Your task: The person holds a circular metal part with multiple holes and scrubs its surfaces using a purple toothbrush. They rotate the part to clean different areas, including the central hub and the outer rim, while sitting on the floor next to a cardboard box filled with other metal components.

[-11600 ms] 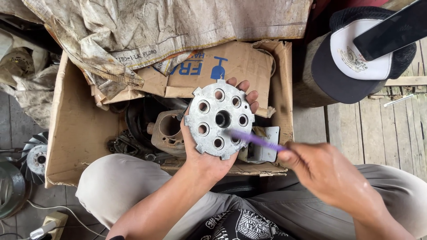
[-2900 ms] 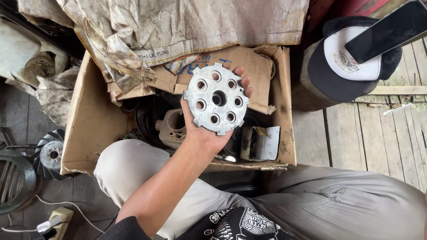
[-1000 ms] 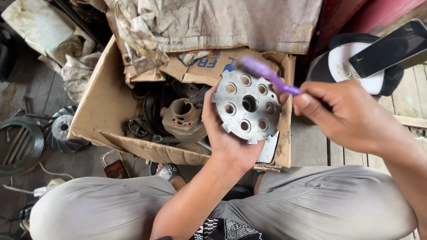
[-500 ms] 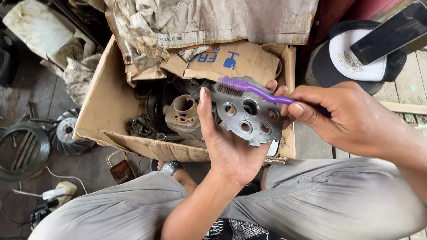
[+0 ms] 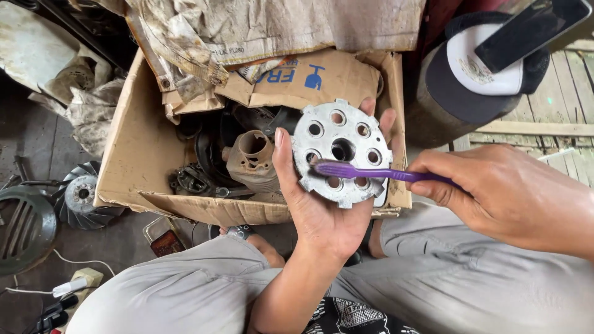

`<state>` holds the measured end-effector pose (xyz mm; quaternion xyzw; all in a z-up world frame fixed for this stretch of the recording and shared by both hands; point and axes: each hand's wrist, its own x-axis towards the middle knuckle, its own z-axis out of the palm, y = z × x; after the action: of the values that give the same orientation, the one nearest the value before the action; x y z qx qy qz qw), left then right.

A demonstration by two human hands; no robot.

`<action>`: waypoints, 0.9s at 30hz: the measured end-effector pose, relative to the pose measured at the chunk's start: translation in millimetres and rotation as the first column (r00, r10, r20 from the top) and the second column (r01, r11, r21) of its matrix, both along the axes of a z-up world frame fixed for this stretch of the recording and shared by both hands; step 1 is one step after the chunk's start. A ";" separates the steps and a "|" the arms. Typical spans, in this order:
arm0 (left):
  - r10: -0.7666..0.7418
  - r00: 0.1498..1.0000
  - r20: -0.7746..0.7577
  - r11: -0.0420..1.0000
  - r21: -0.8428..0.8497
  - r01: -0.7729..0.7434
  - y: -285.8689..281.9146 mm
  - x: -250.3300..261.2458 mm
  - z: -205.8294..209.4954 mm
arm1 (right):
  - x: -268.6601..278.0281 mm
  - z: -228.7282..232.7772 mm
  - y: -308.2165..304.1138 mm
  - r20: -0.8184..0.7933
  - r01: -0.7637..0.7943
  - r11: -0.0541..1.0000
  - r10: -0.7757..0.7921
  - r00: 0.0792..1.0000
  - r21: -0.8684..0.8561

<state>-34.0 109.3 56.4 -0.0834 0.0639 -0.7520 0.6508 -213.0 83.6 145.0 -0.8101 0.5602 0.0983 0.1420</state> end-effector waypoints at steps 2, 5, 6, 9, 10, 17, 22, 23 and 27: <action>-0.009 1.000 0.026 0.998 0.055 0.007 -1.8 1.5 -2.7 | -0.6 -1.1 -8.4 -0.047 0.094 0.989 -0.089 0.995 0.112; 0.019 0.993 0.114 0.996 0.085 -0.029 -8.8 -1.0 -2.5 | -11.8 -14.4 -14.6 -0.119 0.090 0.992 -0.079 0.990 0.090; 0.016 0.993 0.115 0.996 0.087 -0.026 -10.9 -2.5 -5.0 | -14.4 -18.1 -14.0 -0.118 0.094 0.991 -0.083 0.990 0.092; 0.008 0.997 0.079 0.999 0.051 -0.012 -18.8 -8.7 -10.7 | -25.7 -28.9 -16.1 0.108 -0.040 0.986 0.023 0.994 0.165; -0.023 0.999 0.048 0.998 0.058 0.020 -21.5 -10.9 -11.5 | -31.2 -32.5 -18.5 0.087 -0.011 0.969 -0.011 0.996 0.248; -0.070 0.997 0.018 0.997 -0.031 0.071 -40.1 -39.9 -23.1 | -78.6 -52.9 -40.2 0.061 0.080 0.997 -0.081 0.995 0.016; -0.107 0.994 0.009 0.994 0.002 0.107 -46.6 -48.1 -45.5 | -64.2 -43.4 -44.6 -0.076 0.104 0.936 -0.083 0.994 0.337; -0.099 0.995 0.009 0.995 -0.011 0.099 -47.8 -47.1 -45.9 | -61.5 -40.6 -47.1 -0.157 0.118 0.908 -0.059 0.986 0.402; -0.102 0.994 -0.047 0.992 0.064 0.104 -52.5 -40.8 -49.1 | -72.0 -56.0 -61.4 -0.069 0.024 0.993 -0.016 0.998 0.119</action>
<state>-74.8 56.9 7.3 -0.0747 0.1071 -0.7800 0.6120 -285.0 22.3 89.0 -0.7906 0.5660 0.1577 0.1725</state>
